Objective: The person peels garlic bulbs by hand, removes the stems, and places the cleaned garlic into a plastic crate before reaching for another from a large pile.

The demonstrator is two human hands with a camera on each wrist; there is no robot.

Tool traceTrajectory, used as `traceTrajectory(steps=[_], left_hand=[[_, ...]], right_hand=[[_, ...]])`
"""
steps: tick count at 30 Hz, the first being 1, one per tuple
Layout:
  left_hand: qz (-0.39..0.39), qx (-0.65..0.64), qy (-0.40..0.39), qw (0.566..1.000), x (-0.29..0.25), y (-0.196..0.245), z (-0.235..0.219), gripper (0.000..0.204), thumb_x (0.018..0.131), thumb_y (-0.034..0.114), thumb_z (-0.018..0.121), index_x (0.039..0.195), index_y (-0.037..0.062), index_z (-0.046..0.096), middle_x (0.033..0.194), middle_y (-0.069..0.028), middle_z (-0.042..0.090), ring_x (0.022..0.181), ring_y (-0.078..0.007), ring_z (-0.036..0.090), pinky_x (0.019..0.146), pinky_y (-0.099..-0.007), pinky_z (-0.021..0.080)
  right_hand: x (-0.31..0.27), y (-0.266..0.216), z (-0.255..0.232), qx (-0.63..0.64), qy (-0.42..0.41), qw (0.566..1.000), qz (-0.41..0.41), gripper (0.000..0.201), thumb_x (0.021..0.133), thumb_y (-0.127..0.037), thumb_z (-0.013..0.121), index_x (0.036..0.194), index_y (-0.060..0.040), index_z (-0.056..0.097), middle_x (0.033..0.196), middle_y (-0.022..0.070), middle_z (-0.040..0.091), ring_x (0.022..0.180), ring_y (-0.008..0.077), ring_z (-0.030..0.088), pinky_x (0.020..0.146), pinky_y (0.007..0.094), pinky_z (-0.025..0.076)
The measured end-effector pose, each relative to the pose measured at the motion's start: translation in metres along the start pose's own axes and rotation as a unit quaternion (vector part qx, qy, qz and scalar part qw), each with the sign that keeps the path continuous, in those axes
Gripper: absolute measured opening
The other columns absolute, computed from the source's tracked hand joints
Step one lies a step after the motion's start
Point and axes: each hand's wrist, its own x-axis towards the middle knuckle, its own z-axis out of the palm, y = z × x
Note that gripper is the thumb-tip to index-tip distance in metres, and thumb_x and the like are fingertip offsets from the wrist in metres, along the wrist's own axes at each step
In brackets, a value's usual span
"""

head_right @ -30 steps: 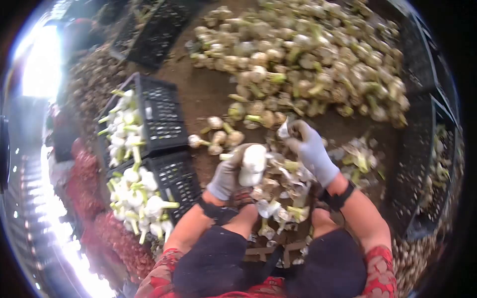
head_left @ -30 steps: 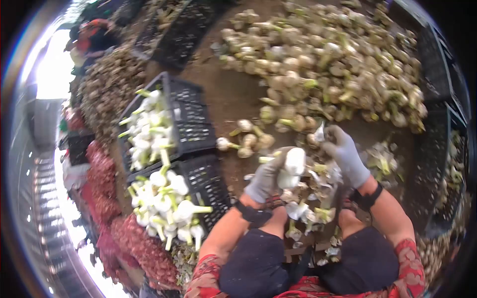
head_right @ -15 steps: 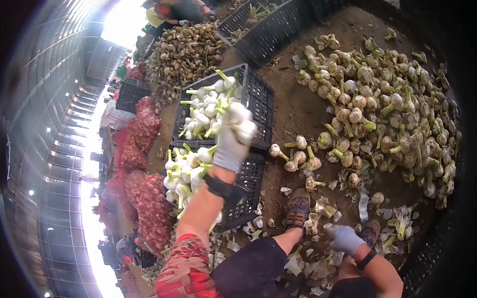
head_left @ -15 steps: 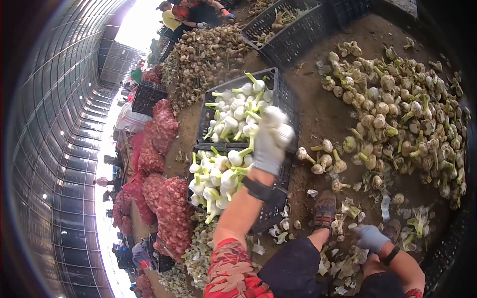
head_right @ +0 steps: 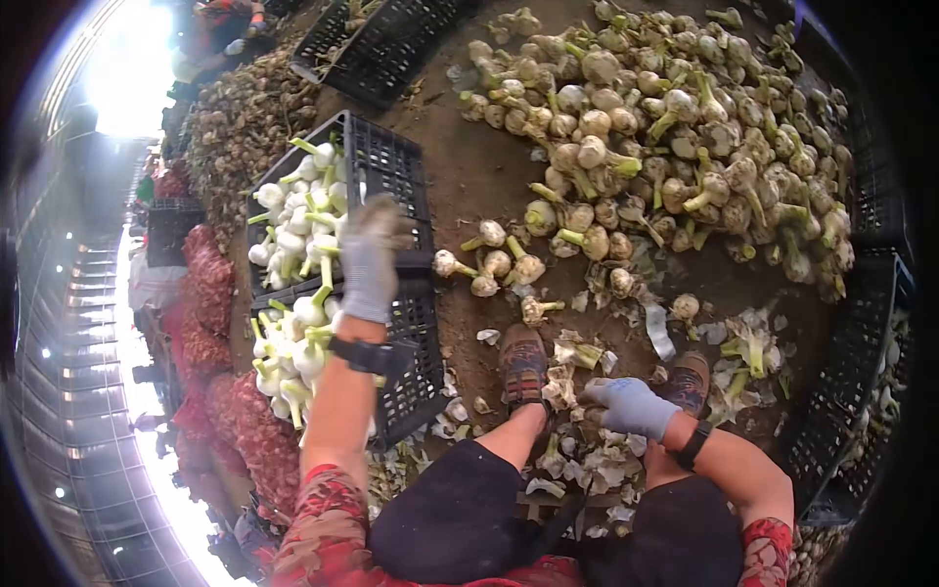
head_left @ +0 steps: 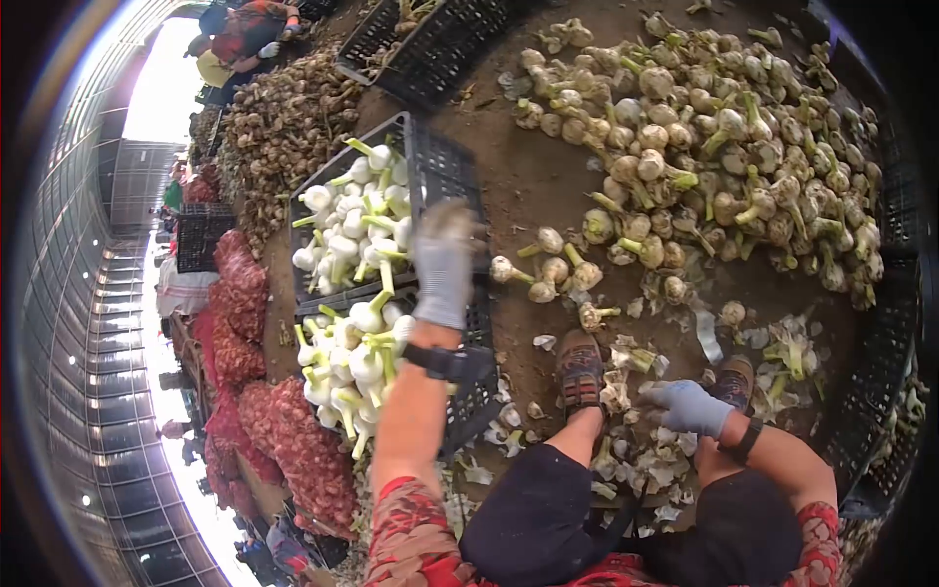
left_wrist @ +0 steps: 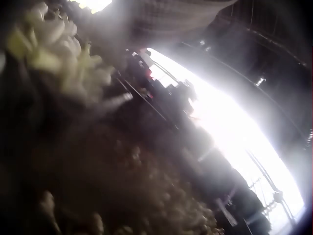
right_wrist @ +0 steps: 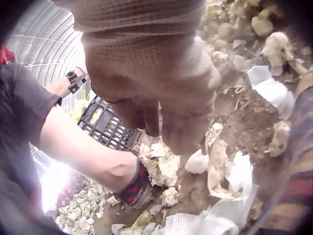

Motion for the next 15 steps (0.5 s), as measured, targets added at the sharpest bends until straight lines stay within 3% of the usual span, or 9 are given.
traceTrajectory(steps=[1, 2, 3, 4, 6, 8, 10, 12, 15], left_hand=[[0.098, 0.131, -0.083, 0.983, 0.008, -0.047, 0.013, 0.017, 0.088, 0.012, 0.062, 0.103, 0.0054, 0.068, 0.094, -0.0074, 0.068, 0.078, -0.0166, 0.065, 0.068, -0.0303, 0.053], [0.177, 0.304, -0.130, 0.927, 0.008, -0.081, 0.026, 0.020, 0.084, 0.012, 0.061, 0.103, 0.0089, 0.069, 0.098, -0.0100, 0.068, 0.082, -0.0223, 0.066, 0.075, -0.0330, 0.053], [0.159, 0.555, -0.158, 0.801, 0.008, -0.109, 0.036, 0.032, 0.080, 0.011, 0.059, 0.111, 0.0123, 0.067, 0.110, -0.0112, 0.065, 0.101, -0.0272, 0.062, 0.087, -0.0391, 0.050], [0.118, 0.653, -0.184, 0.725, -0.005, -0.108, 0.043, 0.042, 0.079, 0.017, 0.061, 0.120, 0.0130, 0.060, 0.121, -0.0114, 0.058, 0.117, -0.0309, 0.051, 0.095, -0.0447, 0.043], [0.220, 0.747, -0.144, 0.611, -0.005, -0.149, 0.030, 0.045, 0.081, 0.019, 0.061, 0.125, 0.0133, 0.054, 0.129, -0.0109, 0.052, 0.122, -0.0317, 0.046, 0.095, -0.0453, 0.040], [0.236, 0.796, -0.096, 0.549, 0.005, -0.174, 0.019, 0.040, 0.084, 0.018, 0.059, 0.123, 0.0130, 0.054, 0.130, -0.0112, 0.052, 0.118, -0.0318, 0.049, 0.094, -0.0439, 0.039], [0.208, 0.810, -0.137, 0.532, 0.007, -0.174, 0.025, 0.033, 0.086, 0.014, 0.057, 0.119, 0.0139, 0.057, 0.127, -0.0119, 0.052, 0.117, -0.0297, 0.050, 0.093, -0.0446, 0.042], [0.045, 0.804, -0.202, 0.558, 0.010, -0.151, 0.039, 0.028, 0.086, 0.015, 0.059, 0.114, 0.0143, 0.061, 0.125, -0.0133, 0.052, 0.117, -0.0303, 0.052, 0.091, -0.0445, 0.045], [-0.008, 0.746, -0.200, 0.635, -0.003, -0.098, 0.053, 0.031, 0.080, 0.019, 0.065, 0.110, 0.0125, 0.063, 0.124, -0.0144, 0.051, 0.108, -0.0325, 0.059, 0.088, -0.0434, 0.049]], right_hand=[[0.001, -0.003, 0.000, -0.006, -0.011, 1.000, 0.020, 0.037, 0.087, -0.026, 0.058, 0.121, -0.0101, 0.061, 0.119, 0.0128, 0.062, 0.108, 0.0334, 0.060, 0.091, 0.0421, 0.047], [0.001, -0.005, -0.002, -0.006, -0.011, 1.000, 0.026, 0.037, 0.087, -0.026, 0.058, 0.121, -0.0101, 0.061, 0.119, 0.0128, 0.062, 0.108, 0.0334, 0.060, 0.091, 0.0421, 0.047], [0.001, -0.007, -0.004, -0.012, -0.004, 0.999, 0.029, 0.038, 0.087, -0.025, 0.058, 0.121, -0.0103, 0.061, 0.119, 0.0127, 0.062, 0.108, 0.0334, 0.060, 0.091, 0.0421, 0.047], [0.000, -0.007, -0.005, -0.018, 0.003, 0.999, 0.032, 0.038, 0.087, -0.025, 0.057, 0.122, -0.0106, 0.060, 0.120, 0.0127, 0.062, 0.108, 0.0333, 0.060, 0.091, 0.0421, 0.047], [-0.004, -0.002, -0.004, -0.019, 0.032, 0.999, 0.035, 0.038, 0.088, -0.028, 0.058, 0.122, -0.0109, 0.060, 0.116, 0.0132, 0.064, 0.106, 0.0344, 0.061, 0.090, 0.0426, 0.048], [-0.006, 0.005, -0.003, -0.022, 0.054, 0.996, 0.060, 0.038, 0.088, -0.029, 0.058, 0.122, -0.0121, 0.060, 0.110, 0.0141, 0.066, 0.103, 0.0352, 0.062, 0.088, 0.0430, 0.049], [-0.007, 0.002, -0.008, -0.021, 0.074, 0.995, 0.063, 0.036, 0.089, -0.029, 0.058, 0.121, -0.0130, 0.061, 0.106, 0.0154, 0.067, 0.100, 0.0360, 0.062, 0.086, 0.0430, 0.049], [-0.007, -0.007, -0.020, 0.040, 0.091, 0.994, 0.035, 0.036, 0.088, -0.028, 0.060, 0.118, -0.0089, 0.062, 0.107, 0.0173, 0.065, 0.102, 0.0361, 0.061, 0.086, 0.0431, 0.049], [-0.004, -0.004, -0.029, 0.040, 0.121, 0.991, 0.030, 0.033, 0.090, -0.029, 0.059, 0.117, -0.0095, 0.064, 0.106, 0.0164, 0.066, 0.102, 0.0352, 0.062, 0.087, 0.0417, 0.049]])
